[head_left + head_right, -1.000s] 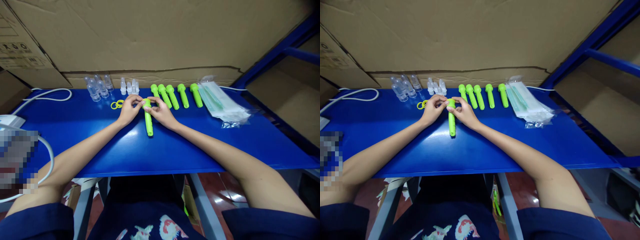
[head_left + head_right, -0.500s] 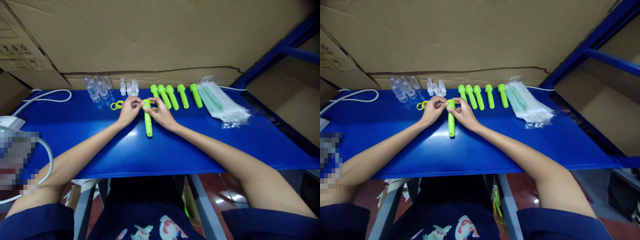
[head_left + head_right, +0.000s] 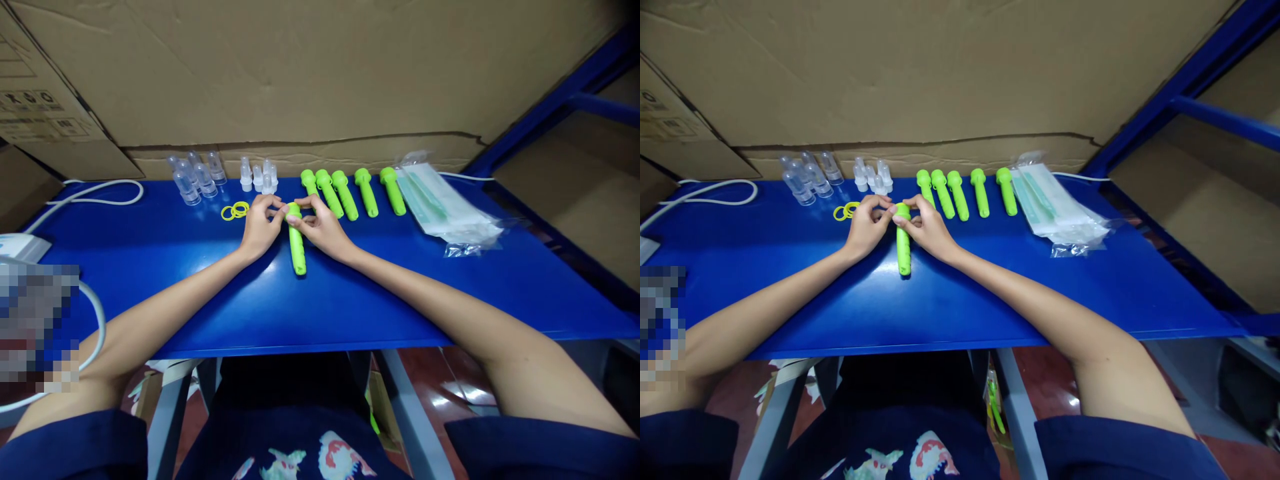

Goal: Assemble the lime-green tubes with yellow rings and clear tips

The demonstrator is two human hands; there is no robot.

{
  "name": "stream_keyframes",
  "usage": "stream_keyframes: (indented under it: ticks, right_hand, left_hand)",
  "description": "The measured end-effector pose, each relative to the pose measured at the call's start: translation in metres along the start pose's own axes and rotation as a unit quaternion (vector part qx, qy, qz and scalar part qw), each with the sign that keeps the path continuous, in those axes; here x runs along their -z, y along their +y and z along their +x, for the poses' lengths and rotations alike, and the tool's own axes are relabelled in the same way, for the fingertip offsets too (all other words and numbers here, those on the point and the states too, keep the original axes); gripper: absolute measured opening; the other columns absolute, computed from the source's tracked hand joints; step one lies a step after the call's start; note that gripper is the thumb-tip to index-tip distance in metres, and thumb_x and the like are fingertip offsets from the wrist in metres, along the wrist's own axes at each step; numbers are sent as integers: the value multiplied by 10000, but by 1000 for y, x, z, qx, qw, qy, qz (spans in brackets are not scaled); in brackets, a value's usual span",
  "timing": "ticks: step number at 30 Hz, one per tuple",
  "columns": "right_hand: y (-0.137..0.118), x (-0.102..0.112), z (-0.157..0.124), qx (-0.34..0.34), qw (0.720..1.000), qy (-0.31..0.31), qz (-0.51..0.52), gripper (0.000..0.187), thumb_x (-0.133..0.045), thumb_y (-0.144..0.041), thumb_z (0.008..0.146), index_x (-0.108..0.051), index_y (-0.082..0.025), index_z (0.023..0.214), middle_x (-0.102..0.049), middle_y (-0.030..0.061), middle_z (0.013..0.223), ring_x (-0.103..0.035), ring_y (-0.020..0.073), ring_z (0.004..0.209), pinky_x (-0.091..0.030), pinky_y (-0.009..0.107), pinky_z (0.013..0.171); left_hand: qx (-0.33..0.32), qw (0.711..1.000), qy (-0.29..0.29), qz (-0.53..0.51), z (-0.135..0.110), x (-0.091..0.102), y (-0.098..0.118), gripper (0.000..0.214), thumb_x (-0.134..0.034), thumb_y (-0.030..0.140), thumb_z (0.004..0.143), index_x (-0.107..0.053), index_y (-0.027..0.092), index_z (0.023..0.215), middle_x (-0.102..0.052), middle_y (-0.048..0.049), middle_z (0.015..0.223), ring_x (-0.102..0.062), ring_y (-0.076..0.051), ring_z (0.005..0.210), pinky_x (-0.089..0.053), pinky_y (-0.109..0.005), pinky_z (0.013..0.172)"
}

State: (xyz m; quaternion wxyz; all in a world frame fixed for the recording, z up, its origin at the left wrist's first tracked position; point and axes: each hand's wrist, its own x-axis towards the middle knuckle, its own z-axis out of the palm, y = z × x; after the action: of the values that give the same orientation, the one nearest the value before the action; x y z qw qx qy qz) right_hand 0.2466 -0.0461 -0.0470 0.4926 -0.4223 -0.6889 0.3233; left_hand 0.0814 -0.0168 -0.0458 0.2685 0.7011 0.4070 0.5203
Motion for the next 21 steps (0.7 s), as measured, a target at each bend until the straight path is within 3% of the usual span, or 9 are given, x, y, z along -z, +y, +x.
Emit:
stream_keyframes:
  ticks: [4,9,15,18,21]
  right_hand:
    - [1,1,1,16,1000,-5,-15,577,-636,-720,820,-541,-203,1058,-633,96,1180,-640,160,801,-591,326,731]
    - [1,0,-1,18,1000,-2,-1,551,-630,-703,839,-542,-219,1088,-633,80,1185,-601,121,694,-559,287,619]
    - [0,-1,-1,38,999,30,17,539,-645,-650,870,-522,-227,1181,-634,80,1149,-566,91,621,-538,271,580]
    - [6,1,2,49,997,58,19,525,-632,-646,882,-507,-246,1198,-616,79,1184,-594,98,643,-557,282,591]
    - [13,1,5,51,995,77,33,530,-628,-661,876,-488,-267,1202,-596,72,1203,-636,119,703,-586,301,633]
  left_hand:
    - [0,1000,2,6,-1,0,3,61,-647,158,867,-636,135,812,-632,-83,1029,-635,-109,796,-544,-218,695]
    - [-6,1000,15,-4,-1,1,4,67,-661,174,853,-622,146,806,-647,-70,988,-644,-114,807,-530,-200,671]
    - [35,995,1,-97,-4,-6,10,210,-610,367,939,-584,163,899,-704,-56,972,-681,-115,770,-538,-229,720]
    - [39,991,-51,-118,-10,-9,18,333,-591,491,943,-567,177,1055,-703,-85,1126,-710,-150,877,-561,-262,775]
    - [49,983,-114,-134,-14,-8,21,564,-664,573,873,-500,209,1271,-581,-148,1385,-723,-185,951,-582,-291,783]
